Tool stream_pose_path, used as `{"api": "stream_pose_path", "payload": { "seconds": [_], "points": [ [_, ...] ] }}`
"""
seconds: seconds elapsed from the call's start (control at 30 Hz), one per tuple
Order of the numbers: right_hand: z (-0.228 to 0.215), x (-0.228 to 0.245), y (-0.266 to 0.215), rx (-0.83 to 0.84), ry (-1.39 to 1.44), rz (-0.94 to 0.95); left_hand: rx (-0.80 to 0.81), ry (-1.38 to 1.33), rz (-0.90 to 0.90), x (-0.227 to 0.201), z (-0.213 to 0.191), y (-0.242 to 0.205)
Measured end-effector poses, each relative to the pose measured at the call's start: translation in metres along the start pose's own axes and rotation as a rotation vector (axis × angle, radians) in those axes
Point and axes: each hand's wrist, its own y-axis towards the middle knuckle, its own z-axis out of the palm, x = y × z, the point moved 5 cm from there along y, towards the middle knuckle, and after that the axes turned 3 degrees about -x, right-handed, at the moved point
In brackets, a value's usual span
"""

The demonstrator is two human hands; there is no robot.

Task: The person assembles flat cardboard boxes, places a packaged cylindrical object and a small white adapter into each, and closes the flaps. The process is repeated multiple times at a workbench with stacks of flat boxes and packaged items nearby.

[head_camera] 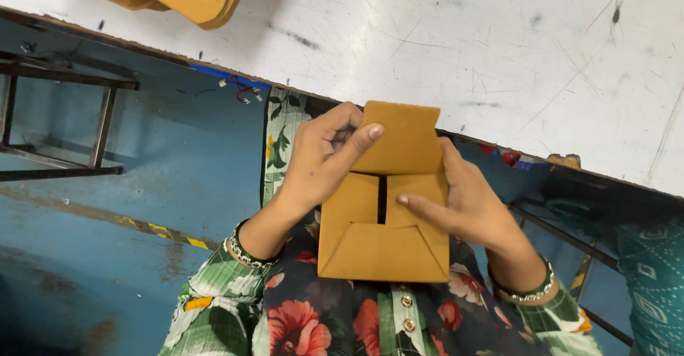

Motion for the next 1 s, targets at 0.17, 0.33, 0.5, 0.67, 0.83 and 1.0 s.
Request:
{"api": "stream_pose_path", "payload": {
  "seconds": [0.17,0.33,0.5,0.67,0.83,1.0],
  "points": [
    [0.002,0.001,0.008,0.033,-0.095,-0.115,0.041,0.185,0.132,-0.010,-0.009,-0.009],
    [-0.005,0.009,0.001,0.229,0.122,-0.281,0.425,0.156,0.315,-0.026,-0.018,-0.026],
    [-0.013,0.031,-0.004,0.282,-0.084,-0.510,0.461,0.488,0.260,-0.030,-0.013,-0.037],
    [-0.002,0.037,0.002,0.189,-0.454,-0.390,0.559,0.628,-0.020,-0.030,-0.010,-0.029],
    [0.003,0.044,0.009,0.128,-0.661,-0.343,0.549,0.707,0.143,-0.027,0.003,-0.024],
    [0.008,0.050,0.011,0.066,-0.722,-0.337,0.515,0.753,0.203,-0.027,0.004,-0.024]
  ]
}}
